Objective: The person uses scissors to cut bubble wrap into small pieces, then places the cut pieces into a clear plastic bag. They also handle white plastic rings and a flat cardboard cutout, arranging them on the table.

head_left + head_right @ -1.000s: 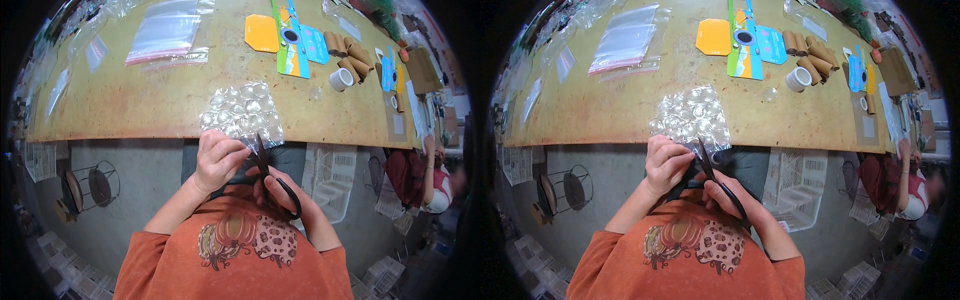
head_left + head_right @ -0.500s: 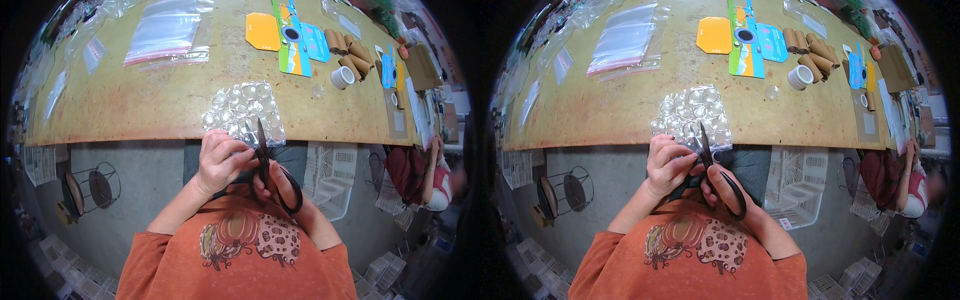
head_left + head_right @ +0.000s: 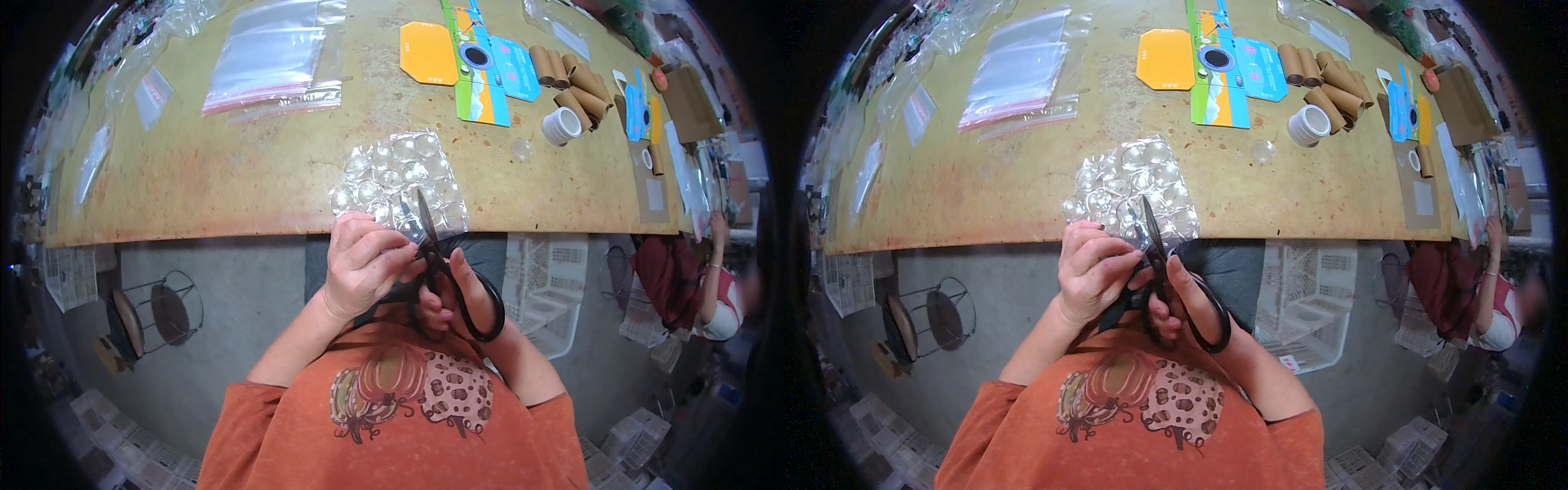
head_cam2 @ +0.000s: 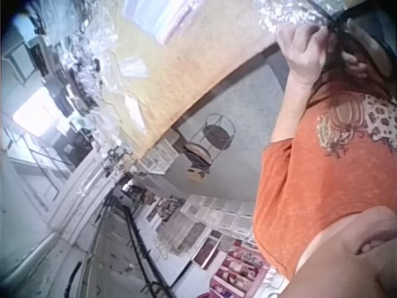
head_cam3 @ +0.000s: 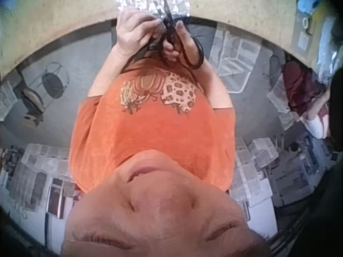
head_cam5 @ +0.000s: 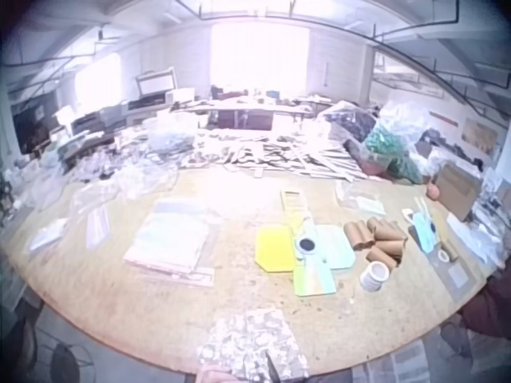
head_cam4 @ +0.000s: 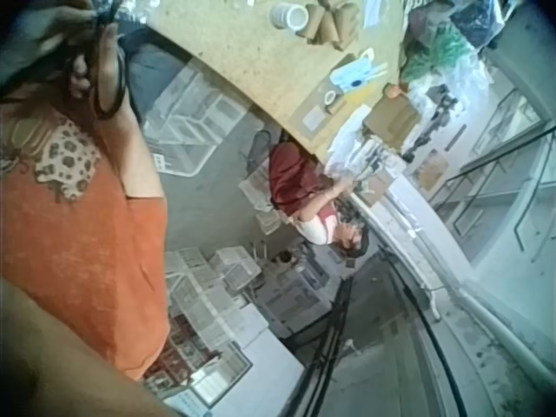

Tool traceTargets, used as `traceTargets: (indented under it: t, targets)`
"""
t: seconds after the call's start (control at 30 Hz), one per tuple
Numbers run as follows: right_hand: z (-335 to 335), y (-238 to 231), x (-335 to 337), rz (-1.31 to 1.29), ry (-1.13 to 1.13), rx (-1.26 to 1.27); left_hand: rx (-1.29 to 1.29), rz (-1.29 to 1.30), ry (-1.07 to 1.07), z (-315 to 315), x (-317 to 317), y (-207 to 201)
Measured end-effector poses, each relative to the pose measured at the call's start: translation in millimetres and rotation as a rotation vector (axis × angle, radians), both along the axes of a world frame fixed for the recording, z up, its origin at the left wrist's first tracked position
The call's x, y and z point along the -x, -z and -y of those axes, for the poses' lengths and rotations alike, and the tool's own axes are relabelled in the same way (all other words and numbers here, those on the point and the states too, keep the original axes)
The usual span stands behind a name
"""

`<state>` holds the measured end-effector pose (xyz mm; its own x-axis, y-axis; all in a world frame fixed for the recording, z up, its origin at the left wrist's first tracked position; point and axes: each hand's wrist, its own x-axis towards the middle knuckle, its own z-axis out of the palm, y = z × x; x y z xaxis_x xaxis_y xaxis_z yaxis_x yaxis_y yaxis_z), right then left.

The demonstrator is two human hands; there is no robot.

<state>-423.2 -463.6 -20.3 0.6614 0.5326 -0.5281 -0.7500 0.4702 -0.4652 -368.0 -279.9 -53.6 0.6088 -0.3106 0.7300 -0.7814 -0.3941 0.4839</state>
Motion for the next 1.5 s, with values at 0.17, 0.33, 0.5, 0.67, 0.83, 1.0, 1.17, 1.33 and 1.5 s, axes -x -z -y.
traceTargets:
  t: [0.17,0.33,0.5,0.67,0.83,1.0,1.17,1.33,1.5]
  targets:
    - [9,-3,-5,0.126,-0.105,0.173,-0.054,-0.049,-0.01,-2,1,-5]
    - [16,-9,-12,0.241,-0.107,0.291,0.194,-0.494,-0.192,-28,32,-9]
    - [26,-1,-15,0.256,-0.186,0.221,0.787,-1.491,0.088,-46,40,2]
    - [36,-3,-19,0.314,-0.313,0.309,1.012,-1.619,0.068,-28,24,-7]
    - [46,-6,-22,0.353,-0.385,0.384,0.919,-1.606,0.132,-19,24,-11]
    - [37,0,-22,0.361,-0.337,0.323,0.613,-1.492,0.133,-22,24,-21]
    - [20,14,-18,0.432,-0.246,0.351,0.594,-1.291,0.153,-15,18,-28]
    - [17,9,-24,0.592,-0.186,0.353,0.868,-1.502,0.116,-8,2,-56]
    - [14,6,-28,0.701,-0.198,0.397,0.888,-1.367,0.086,-6,-11,-45]
